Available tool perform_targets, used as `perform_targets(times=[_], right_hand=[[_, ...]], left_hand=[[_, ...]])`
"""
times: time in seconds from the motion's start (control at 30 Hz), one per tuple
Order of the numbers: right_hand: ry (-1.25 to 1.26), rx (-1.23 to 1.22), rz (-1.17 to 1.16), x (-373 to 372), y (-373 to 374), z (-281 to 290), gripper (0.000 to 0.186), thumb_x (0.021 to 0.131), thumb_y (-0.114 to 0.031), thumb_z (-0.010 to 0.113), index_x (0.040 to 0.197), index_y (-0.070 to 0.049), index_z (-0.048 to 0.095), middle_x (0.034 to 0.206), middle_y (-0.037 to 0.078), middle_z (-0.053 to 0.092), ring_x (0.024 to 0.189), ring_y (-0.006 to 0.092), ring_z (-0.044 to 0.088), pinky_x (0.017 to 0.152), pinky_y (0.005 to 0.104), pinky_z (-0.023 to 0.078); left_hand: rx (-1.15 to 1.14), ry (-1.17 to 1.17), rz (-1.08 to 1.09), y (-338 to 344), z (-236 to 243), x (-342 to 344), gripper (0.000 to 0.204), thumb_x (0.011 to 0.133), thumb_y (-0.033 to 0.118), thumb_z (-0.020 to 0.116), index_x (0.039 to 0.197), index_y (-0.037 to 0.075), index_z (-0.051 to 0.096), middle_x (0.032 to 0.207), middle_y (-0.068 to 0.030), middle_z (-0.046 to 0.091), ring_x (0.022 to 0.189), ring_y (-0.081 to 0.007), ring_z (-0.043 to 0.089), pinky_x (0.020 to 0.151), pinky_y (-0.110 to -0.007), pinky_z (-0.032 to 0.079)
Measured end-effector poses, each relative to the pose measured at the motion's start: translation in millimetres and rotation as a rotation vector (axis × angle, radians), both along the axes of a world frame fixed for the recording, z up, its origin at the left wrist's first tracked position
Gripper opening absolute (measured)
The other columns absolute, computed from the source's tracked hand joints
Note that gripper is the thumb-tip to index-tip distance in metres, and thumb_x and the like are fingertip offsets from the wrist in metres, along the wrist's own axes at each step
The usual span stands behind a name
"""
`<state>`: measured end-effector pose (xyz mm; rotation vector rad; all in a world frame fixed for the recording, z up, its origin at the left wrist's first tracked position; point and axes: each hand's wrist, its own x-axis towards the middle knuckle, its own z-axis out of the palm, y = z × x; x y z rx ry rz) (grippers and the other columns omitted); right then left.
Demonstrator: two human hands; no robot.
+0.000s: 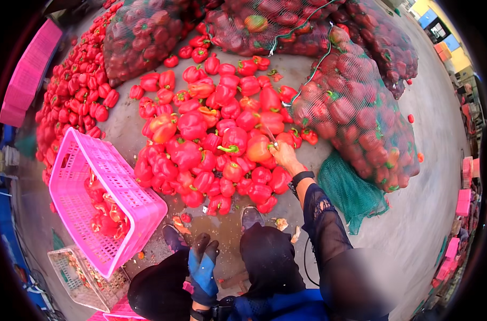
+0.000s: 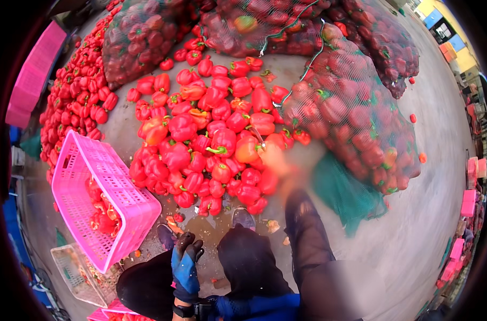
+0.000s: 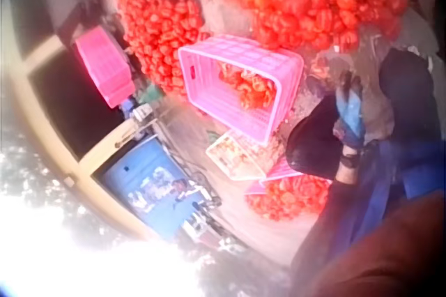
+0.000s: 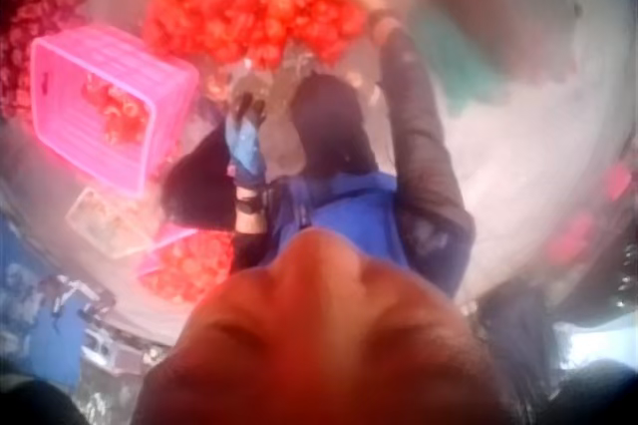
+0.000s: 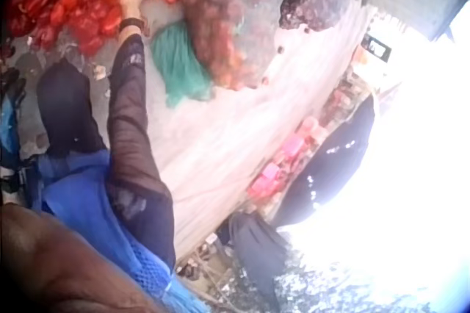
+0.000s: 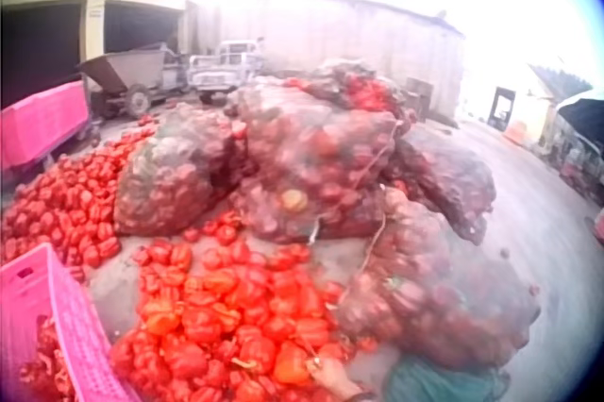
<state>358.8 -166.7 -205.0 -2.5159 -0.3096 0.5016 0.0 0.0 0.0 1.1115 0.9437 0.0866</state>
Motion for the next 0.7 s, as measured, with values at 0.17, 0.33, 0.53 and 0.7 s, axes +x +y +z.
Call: perform_targets(times=[0.17,0.33,0.53,0.7], right_hand=[[-0.101,0.056,0.098,-1,-11,19,0.032,0.084,-0.032,0.067,0.089,-0.002,0.058,0.073,0.020,0.060,0.074,0.0380,0.062,0.063,0.0447,0.046],[-0.349,0.379,0.303,-79,22,157,0.020,0.085,-0.019,0.067,0.093,-0.003,0.059,0.073,0.016,0.055,0.069,0.0346,0.060,0.060,0.0410,0.047],[-0.729,0.506,0.640,-169,23,297,0.027,0.079,-0.009,0.073,0.104,-0.006,0.063,0.086,0.012,0.057,0.065,0.0281,0.061,0.055,0.0355,0.048],[-0.417,0.487,0.675,-253,-7,333,0.033,0.083,-0.013,0.071,0.113,-0.007,0.060,0.097,0.011,0.062,0.082,0.0314,0.064,0.065,0.0394,0.052]], left_hand=[[-0.261,-0.131,0.168,6,-27,27,0.051,0.097,0.032,0.056,0.135,0.001,0.044,0.132,-0.0154,0.050,0.116,-0.0292,0.056,0.098,-0.041,0.046],[-0.702,-0.299,0.256,1,-8,47,0.080,0.094,0.058,0.047,0.139,-0.007,0.032,0.138,-0.0276,0.042,0.128,-0.0401,0.046,0.105,-0.053,0.040],[-0.948,-0.874,0.113,-7,57,80,0.065,0.095,0.053,0.048,0.139,0.006,0.041,0.136,-0.0172,0.050,0.126,-0.0341,0.048,0.107,-0.050,0.039],[-0.731,-0.901,0.176,-29,80,29,0.064,0.092,0.056,0.052,0.136,0.010,0.048,0.133,-0.0098,0.055,0.123,-0.0291,0.052,0.104,-0.046,0.041]])
